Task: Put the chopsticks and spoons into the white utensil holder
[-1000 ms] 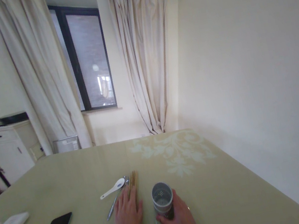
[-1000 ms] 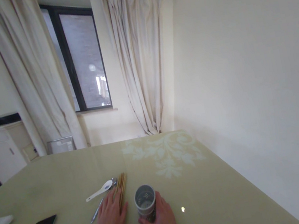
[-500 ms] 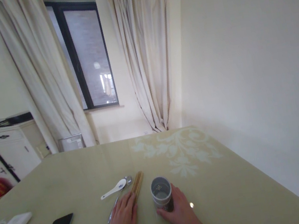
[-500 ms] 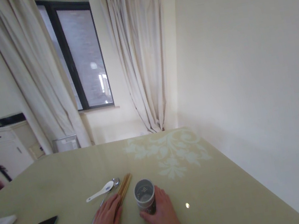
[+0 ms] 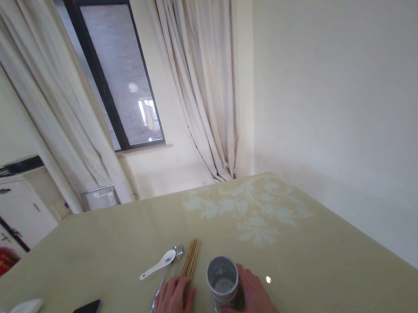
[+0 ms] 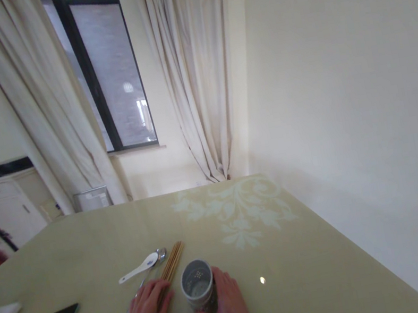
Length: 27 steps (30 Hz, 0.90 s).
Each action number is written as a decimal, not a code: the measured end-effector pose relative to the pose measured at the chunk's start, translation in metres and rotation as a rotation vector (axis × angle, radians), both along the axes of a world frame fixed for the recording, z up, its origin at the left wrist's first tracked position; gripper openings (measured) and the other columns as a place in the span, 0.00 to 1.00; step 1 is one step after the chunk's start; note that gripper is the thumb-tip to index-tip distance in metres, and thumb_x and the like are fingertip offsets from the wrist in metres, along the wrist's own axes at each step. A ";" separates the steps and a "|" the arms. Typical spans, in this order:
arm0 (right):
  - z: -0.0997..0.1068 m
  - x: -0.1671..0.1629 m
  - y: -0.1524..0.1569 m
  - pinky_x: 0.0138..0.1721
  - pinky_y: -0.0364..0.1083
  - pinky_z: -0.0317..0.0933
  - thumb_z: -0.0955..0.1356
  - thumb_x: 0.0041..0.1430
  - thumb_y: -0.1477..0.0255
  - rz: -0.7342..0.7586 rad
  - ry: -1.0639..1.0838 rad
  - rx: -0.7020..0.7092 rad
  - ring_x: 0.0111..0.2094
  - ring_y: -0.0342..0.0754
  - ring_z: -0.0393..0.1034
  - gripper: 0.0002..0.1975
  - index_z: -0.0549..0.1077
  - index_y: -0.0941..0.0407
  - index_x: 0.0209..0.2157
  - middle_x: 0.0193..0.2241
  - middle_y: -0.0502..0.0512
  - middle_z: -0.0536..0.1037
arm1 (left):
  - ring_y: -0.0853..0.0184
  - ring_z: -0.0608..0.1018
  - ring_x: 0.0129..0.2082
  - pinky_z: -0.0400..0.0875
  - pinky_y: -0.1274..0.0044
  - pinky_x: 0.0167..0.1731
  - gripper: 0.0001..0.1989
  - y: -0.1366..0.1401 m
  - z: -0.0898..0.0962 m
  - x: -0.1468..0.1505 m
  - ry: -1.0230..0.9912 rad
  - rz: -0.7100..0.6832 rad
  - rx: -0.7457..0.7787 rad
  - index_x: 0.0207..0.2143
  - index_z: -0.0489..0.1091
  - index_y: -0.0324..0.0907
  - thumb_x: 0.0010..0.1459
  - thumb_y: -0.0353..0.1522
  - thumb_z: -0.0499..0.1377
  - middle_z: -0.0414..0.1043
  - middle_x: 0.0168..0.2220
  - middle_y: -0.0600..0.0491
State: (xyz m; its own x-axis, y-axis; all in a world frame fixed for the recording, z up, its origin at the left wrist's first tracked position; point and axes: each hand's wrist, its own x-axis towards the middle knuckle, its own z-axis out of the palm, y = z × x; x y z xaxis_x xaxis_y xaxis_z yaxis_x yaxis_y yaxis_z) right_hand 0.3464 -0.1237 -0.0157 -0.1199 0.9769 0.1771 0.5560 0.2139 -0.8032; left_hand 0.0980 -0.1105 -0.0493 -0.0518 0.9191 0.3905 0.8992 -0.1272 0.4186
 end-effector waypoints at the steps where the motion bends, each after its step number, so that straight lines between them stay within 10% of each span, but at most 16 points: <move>1: -0.001 -0.001 -0.002 0.58 0.60 0.66 0.82 0.41 0.69 -0.001 -0.003 0.009 0.55 0.68 0.75 0.39 0.76 0.53 0.58 0.54 0.62 0.82 | 0.54 0.82 0.50 0.74 0.62 0.53 0.12 0.000 0.000 0.000 -0.006 0.008 0.005 0.42 0.82 0.52 0.67 0.38 0.56 0.83 0.48 0.50; 27: 0.005 -0.004 -0.012 0.59 0.59 0.66 0.83 0.45 0.54 0.072 -0.089 0.130 0.54 0.66 0.76 0.40 0.76 0.54 0.58 0.54 0.64 0.82 | 0.52 0.80 0.49 0.70 0.62 0.52 0.15 -0.004 0.026 0.008 0.038 0.045 -0.037 0.34 0.77 0.47 0.68 0.40 0.54 0.82 0.44 0.46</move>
State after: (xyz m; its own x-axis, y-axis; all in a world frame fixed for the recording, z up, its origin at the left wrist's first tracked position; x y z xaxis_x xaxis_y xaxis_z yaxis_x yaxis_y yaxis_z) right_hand 0.3428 -0.1362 -0.0103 -0.2101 0.9347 0.2868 0.6035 0.3548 -0.7141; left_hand 0.1056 -0.1147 -0.0234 -0.0793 0.9302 0.3585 0.9189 -0.0711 0.3880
